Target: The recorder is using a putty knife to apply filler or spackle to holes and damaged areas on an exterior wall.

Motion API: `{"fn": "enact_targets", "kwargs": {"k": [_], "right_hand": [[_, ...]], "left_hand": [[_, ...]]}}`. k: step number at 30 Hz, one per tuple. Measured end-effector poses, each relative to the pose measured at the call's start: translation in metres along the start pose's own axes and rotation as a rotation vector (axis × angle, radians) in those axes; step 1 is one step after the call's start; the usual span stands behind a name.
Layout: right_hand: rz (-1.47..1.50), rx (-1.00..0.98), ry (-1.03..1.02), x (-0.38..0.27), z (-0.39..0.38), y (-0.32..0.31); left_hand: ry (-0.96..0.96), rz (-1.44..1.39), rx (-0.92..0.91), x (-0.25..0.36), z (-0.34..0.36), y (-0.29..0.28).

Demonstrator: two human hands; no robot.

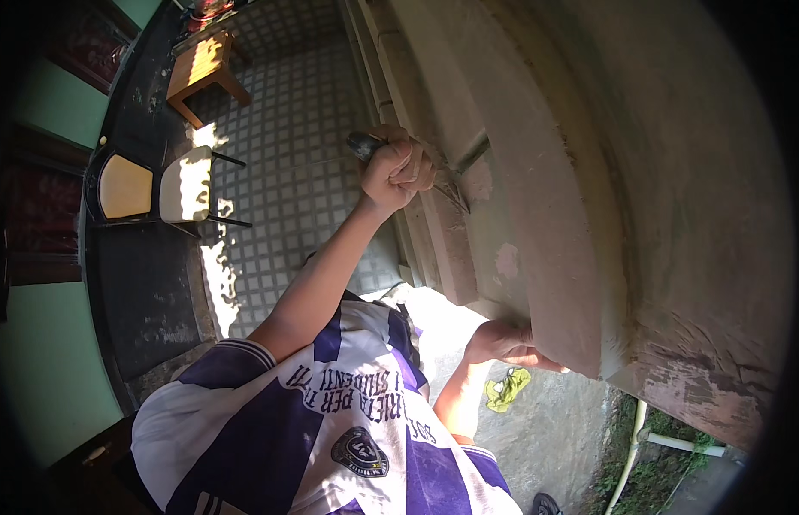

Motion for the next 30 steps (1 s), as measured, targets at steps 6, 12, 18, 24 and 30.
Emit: {"fn": "enact_targets", "kwargs": {"k": [6, 12, 18, 24, 30], "right_hand": [[-0.117, -0.030, -0.019, 0.009, -0.001, -0.008], [-0.117, -0.035, 0.013, 0.011, -0.004, -0.006], [-0.119, -0.100, -0.109, 0.003, 0.000, -0.004], [-0.151, -0.083, -0.088, -0.005, 0.000, 0.000], [-0.139, -0.074, -0.050, 0.008, -0.005, -0.006]], "left_hand": [[0.022, 0.177, -0.091, 0.007, -0.001, 0.013], [0.013, 0.171, -0.134, 0.013, 0.014, 0.016], [-0.005, 0.023, -0.100, 0.025, 0.030, 0.017], [-0.132, 0.146, -0.207, 0.003, 0.020, 0.025], [-0.081, 0.108, -0.323, 0.005, 0.020, 0.024]]}}
Point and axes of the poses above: each hand's wrist, its own z-axis towards the middle knuckle, its own y-axis out of the palm, x = y × z, the point moved 7 cm from there along z, towards the middle knuckle, and after that the axes turned 2 degrees about -z, right-handed, at the moved point
